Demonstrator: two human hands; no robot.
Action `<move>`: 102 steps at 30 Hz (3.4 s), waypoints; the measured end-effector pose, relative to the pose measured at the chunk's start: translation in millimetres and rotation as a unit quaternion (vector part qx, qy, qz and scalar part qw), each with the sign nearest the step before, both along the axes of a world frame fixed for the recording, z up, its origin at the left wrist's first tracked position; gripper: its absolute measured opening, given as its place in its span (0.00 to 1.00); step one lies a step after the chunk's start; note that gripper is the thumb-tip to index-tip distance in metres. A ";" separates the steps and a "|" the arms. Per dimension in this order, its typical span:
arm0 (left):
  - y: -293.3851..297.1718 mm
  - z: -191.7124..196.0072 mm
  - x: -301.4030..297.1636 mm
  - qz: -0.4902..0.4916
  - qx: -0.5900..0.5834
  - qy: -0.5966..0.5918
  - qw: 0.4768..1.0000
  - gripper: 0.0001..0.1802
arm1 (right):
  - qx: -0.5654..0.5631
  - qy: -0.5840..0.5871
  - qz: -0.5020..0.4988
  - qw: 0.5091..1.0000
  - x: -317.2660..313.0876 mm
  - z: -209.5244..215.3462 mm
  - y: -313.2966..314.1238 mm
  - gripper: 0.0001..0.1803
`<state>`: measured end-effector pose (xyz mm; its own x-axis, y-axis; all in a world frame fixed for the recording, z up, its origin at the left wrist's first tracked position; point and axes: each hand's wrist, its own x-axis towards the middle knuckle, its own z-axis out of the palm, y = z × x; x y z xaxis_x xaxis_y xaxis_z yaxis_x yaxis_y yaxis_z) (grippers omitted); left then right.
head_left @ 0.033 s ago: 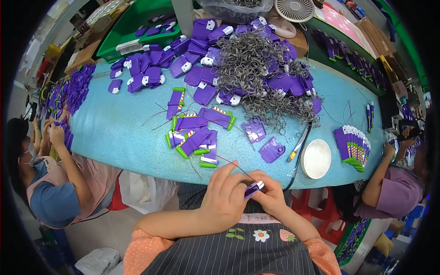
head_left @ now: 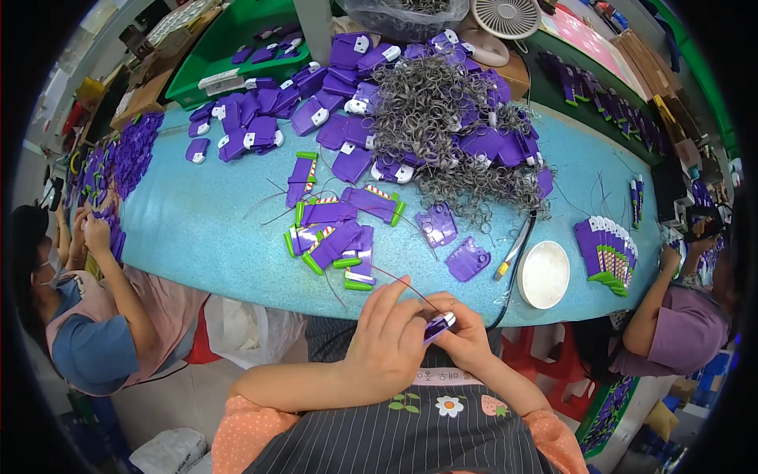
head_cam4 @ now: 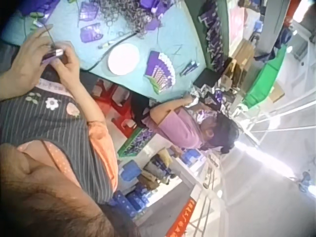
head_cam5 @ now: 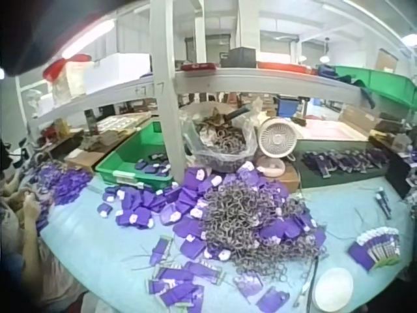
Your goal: The person assembles small purple plastic components by inserting a white piece and a grey wire into each unit. They handle the parts one at a time, placing the finished assemblies into a pile on the table. The task is performed continuously at a workbench alongside other workers.
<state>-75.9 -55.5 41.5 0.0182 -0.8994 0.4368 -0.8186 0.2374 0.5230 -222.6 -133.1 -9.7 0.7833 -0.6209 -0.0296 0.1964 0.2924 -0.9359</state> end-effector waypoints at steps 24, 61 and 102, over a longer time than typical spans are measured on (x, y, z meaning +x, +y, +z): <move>-54.4 26.9 49.3 -0.233 0.414 0.512 0.716 0.10 | -0.231 0.036 -0.009 0.972 -12.0 31.7 -26.9 0.08; -58.5 8.0 136.1 0.031 0.144 0.615 0.775 0.16 | -0.586 0.477 -0.459 0.467 -131.9 21.1 -151.5 0.23; 27.5 -20.0 101.7 0.149 -0.022 0.439 0.886 0.16 | -0.754 0.181 0.058 0.629 113.2 49.5 -53.5 0.13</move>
